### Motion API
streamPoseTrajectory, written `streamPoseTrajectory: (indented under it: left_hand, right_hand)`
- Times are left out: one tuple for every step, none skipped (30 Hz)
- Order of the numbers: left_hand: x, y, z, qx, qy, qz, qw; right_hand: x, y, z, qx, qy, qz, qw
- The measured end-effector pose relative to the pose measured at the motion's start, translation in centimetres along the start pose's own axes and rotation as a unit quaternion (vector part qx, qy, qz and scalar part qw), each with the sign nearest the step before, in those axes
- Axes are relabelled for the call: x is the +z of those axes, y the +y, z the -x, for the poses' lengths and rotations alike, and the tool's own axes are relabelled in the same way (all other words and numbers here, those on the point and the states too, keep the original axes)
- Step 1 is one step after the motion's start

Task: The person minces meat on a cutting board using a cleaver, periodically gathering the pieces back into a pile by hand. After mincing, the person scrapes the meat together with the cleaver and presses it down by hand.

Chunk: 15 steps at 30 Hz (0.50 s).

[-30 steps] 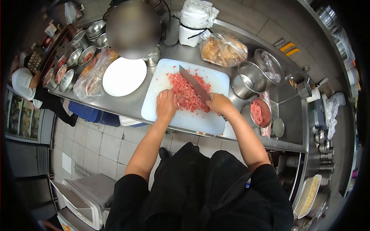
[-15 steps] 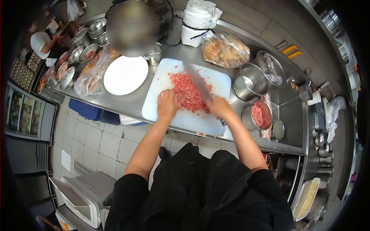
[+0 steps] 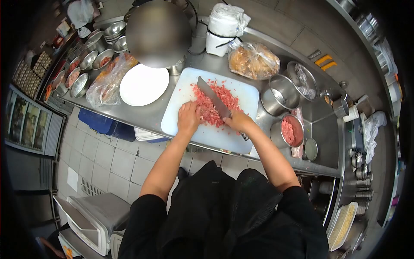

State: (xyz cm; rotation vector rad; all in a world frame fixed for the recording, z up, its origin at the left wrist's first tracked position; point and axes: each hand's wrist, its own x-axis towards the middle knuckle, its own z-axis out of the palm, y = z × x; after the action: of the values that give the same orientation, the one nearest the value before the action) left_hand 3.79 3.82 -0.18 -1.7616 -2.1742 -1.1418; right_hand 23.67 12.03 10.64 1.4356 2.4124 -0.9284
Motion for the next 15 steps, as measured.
streamPoseTrajectory:
  left_hand:
    - [-0.3, -0.2, 0.3, -0.014, 0.008, 0.039, 0.999]
    - [-0.6, -0.4, 0.9, -0.029, 0.014, 0.077, 0.996]
    - [-1.3, -0.6, 1.5, -0.029, 0.016, 0.076, 0.997]
    - [-2.0, -0.7, 2.3, -0.04, 0.019, 0.069, 0.997]
    - [-2.6, -0.8, 2.8, -0.052, 0.019, 0.061, 0.997]
    - [-2.8, -0.8, 3.1, -0.053, 0.016, 0.061, 0.997]
    - [-3.0, -0.9, 3.3, -0.043, 0.014, 0.053, 0.998]
    - [-3.0, -0.9, 3.5, -0.034, 0.013, 0.044, 0.998]
    - [-3.0, -0.9, 3.6, -0.035, 0.012, 0.044, 0.998]
    - [-2.9, -0.8, 3.5, -0.038, 0.009, 0.045, 0.998]
    - [-2.8, -0.8, 3.4, -0.041, 0.006, 0.047, 0.998]
    - [-2.8, -0.7, 3.4, -0.043, 0.005, 0.047, 0.998]
    - [-2.9, -0.7, 3.3, -0.039, 0.018, 0.048, 0.998]
    - [-2.9, -0.7, 3.5, -0.034, 0.03, 0.049, 0.998]
    - [-2.8, -0.6, 3.8, -0.034, 0.029, 0.051, 0.998]
  right_hand:
    - [-0.2, -0.3, 1.0, 0.001, 0.001, -0.008, 1.0]
    - [-0.2, -0.4, 1.7, 0.002, 0.0, -0.018, 1.0]
    - [-0.2, -0.1, 1.6, 0.0, 0.001, -0.016, 1.0]
    - [0.0, 0.4, 1.4, -0.039, 0.085, 0.039, 0.995]
    - [0.3, 0.9, 1.3, -0.075, 0.167, 0.092, 0.979]
    - [-0.4, 0.2, 2.0, -0.073, 0.164, 0.09, 0.98]
    - [-2.0, -1.3, 3.4, -0.083, 0.21, 0.05, 0.973]
    - [-2.9, -2.5, 4.1, -0.094, 0.256, 0.011, 0.962]
    - [-3.0, -2.8, 4.2, -0.094, 0.254, 0.012, 0.963]
    - [-3.0, -3.2, 4.2, -0.124, 0.296, -0.028, 0.947]
    - [-2.9, -3.6, 4.2, -0.152, 0.336, -0.067, 0.927]
    - [-2.7, -4.5, 4.5, -0.118, 0.305, -0.068, 0.943]
    - [-0.9, -3.7, 3.0, -0.118, 0.303, -0.068, 0.943]
    - [2.1, -1.7, 0.5, -0.082, 0.211, 0.012, 0.974]
    - [2.8, -1.7, 0.1, -0.044, 0.117, 0.093, 0.988]
